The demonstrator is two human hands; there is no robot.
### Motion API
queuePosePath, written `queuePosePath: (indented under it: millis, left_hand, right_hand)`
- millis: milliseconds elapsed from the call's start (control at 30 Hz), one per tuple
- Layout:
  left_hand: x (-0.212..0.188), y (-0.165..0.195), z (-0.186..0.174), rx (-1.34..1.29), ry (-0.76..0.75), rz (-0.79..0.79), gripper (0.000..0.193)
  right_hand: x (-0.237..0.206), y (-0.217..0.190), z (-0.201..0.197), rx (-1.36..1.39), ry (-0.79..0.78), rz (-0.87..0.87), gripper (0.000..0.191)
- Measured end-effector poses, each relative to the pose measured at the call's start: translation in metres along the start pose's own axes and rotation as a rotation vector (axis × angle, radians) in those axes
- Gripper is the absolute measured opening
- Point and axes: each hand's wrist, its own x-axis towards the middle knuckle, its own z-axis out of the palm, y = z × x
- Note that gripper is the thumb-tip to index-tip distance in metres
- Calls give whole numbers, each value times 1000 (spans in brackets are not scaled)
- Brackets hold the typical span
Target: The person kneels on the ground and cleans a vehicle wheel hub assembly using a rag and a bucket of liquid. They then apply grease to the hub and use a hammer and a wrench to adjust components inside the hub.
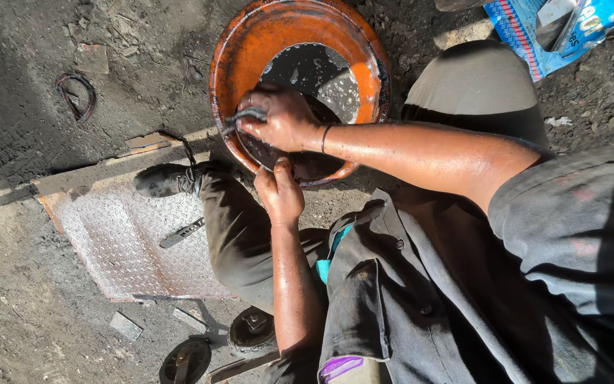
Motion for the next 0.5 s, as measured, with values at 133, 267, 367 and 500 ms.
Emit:
queuePosePath:
  millis: [133, 267, 367, 500]
  left_hand:
    - [-2, 19, 9, -69, 84, 76, 26]
    - [3, 19, 8, -89, 160, 125, 25]
    - [6, 13, 4, 29, 242, 150, 33]
    - [8, 16, 6, -103, 293, 30, 27]
  right_hand:
    - [18, 47, 1, -105, 47, 397, 25]
    - [7, 109, 24, -397, 105, 374, 22]
    - [-3, 140, 39, -974, -46, 109, 19]
    - [-12, 155, 35, -1252, -263, -212, 11]
